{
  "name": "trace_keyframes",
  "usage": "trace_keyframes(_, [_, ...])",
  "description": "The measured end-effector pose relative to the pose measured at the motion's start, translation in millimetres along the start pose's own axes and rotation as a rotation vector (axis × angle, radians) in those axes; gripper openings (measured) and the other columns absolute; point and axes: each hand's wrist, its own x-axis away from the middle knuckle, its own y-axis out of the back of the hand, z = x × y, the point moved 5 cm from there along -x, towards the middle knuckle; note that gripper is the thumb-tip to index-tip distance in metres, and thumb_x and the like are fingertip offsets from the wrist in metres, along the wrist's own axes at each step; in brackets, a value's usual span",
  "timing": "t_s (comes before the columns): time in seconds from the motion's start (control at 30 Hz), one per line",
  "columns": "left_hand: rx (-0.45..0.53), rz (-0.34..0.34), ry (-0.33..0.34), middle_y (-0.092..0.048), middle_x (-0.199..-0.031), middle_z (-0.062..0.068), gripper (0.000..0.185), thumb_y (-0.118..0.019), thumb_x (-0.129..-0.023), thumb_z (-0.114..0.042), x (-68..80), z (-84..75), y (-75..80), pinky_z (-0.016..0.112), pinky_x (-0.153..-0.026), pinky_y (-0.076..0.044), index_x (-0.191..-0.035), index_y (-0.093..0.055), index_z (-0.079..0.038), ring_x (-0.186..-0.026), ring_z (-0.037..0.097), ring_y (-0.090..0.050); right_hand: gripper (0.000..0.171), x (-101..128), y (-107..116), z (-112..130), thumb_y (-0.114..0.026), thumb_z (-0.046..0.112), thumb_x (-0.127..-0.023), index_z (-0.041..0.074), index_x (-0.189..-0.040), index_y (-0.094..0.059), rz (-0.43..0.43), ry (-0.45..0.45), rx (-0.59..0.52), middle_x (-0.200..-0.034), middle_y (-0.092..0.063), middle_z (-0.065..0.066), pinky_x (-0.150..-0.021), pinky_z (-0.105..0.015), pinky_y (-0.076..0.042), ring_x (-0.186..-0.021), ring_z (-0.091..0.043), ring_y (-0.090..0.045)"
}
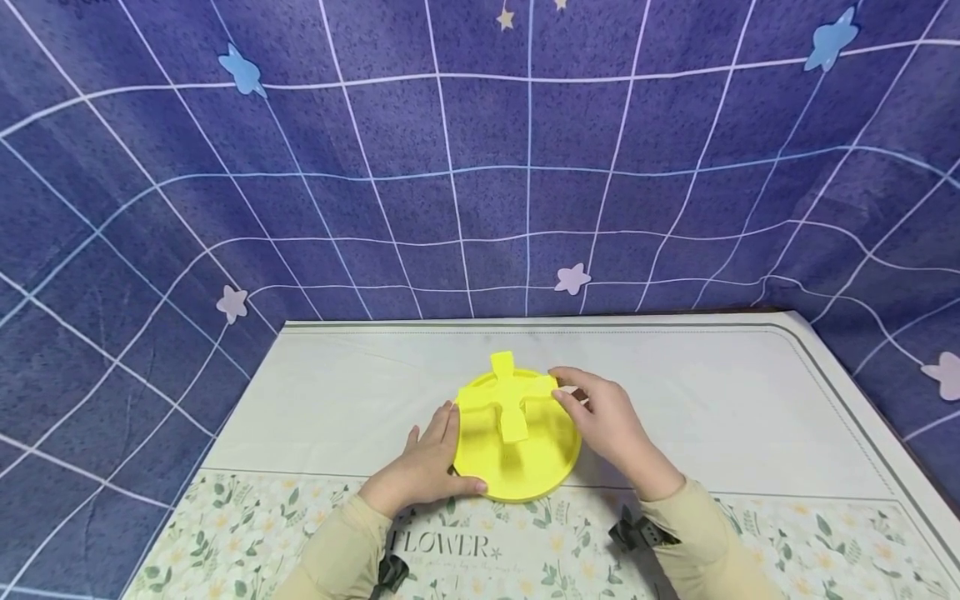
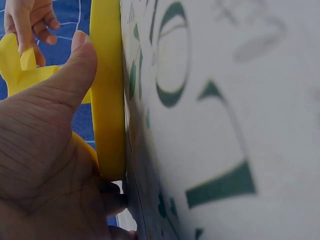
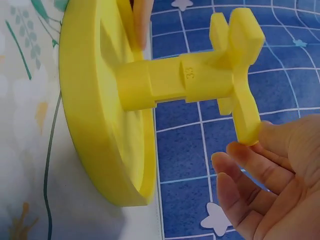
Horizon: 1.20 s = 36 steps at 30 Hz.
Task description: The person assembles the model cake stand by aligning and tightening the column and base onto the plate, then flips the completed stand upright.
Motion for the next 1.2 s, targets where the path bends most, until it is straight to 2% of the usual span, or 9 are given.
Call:
trace_keyframes(0.2, [0.0,0.003,0.003,-0.003,-0.16,0.025,0.123,-0.068,-0.078,-0.067,-0.5,0.9,-0.2,0.061,-0.114,-0.006,-0.153,-0.006,0.007,-0.148,0.036,-0.005,0.023,9,2,1,-0.074,0.011,-0.087,0.01,-0.109,-0.07,0.017,-0.057,-0.053,-0.097,-0.071,-0.002,-0.066,-0.027,-0.054,-0.076,-0.014,-0.065])
trace_keyframes(0.4, [-0.012,0.008,0.015,-0.001,-0.16,0.023,0.124,-0.066,-0.077,-0.07,-2.1,2.9,-2.0,0.06,-0.115,-0.004,-0.154,-0.004,0.005,-0.148,0.034,-0.003,0.025,15,-1,8,-0.081,0.013,-0.08,0.009,-0.102,-0.07,0.023,-0.036,-0.059,-0.093,-0.071,0.002,-0.064,-0.026,-0.053,-0.075,-0.01,-0.063])
trace_keyframes(0.6, [-0.022,0.008,0.014,0.0,-0.161,0.023,0.125,-0.065,-0.077,-0.071,-3.3,3.0,-2.6,0.06,-0.114,-0.004,-0.154,-0.004,0.005,-0.148,0.033,-0.002,0.028,19,-7,16,-0.084,0.019,-0.076,0.008,-0.1,-0.073,0.039,-0.015,-0.002,-0.08,-0.067,0.008,-0.056,-0.024,-0.05,-0.064,-0.005,-0.057])
trace_keyframes(0.8, [-0.029,0.001,0.007,-0.002,-0.16,0.024,0.125,-0.066,-0.076,-0.071,-3.2,1.5,-2.4,0.061,-0.114,-0.006,-0.153,-0.005,0.007,-0.148,0.034,-0.004,0.023,23,-13,25,-0.086,0.026,-0.074,0.014,-0.088,-0.071,0.032,0.004,0.056,-0.069,-0.059,0.012,-0.053,-0.023,-0.046,-0.06,-0.004,-0.051])
trace_keyframes(1.0, [-0.028,0.005,0.016,-0.002,-0.16,0.024,0.124,-0.066,-0.077,-0.07,-4.4,1.6,-2.7,0.06,-0.114,-0.005,-0.154,-0.005,0.006,-0.148,0.034,-0.004,0.023,25,-14,32,-0.086,0.027,-0.074,0.015,-0.085,-0.07,-0.009,0.022,0.131,-0.067,-0.058,0.012,-0.051,-0.022,-0.043,-0.058,-0.003,-0.048])
trace_keyframes(1.2, [-0.035,-0.001,0.018,-0.002,-0.16,0.024,0.124,-0.066,-0.077,-0.07,-4.2,1.5,-3.1,0.06,-0.115,-0.006,-0.154,-0.005,0.006,-0.148,0.034,-0.005,0.022,29,-16,36,-0.085,0.027,-0.075,0.014,-0.08,-0.068,-0.047,0.029,0.16,-0.062,-0.053,0.012,-0.047,-0.021,-0.038,-0.053,-0.002,-0.043])
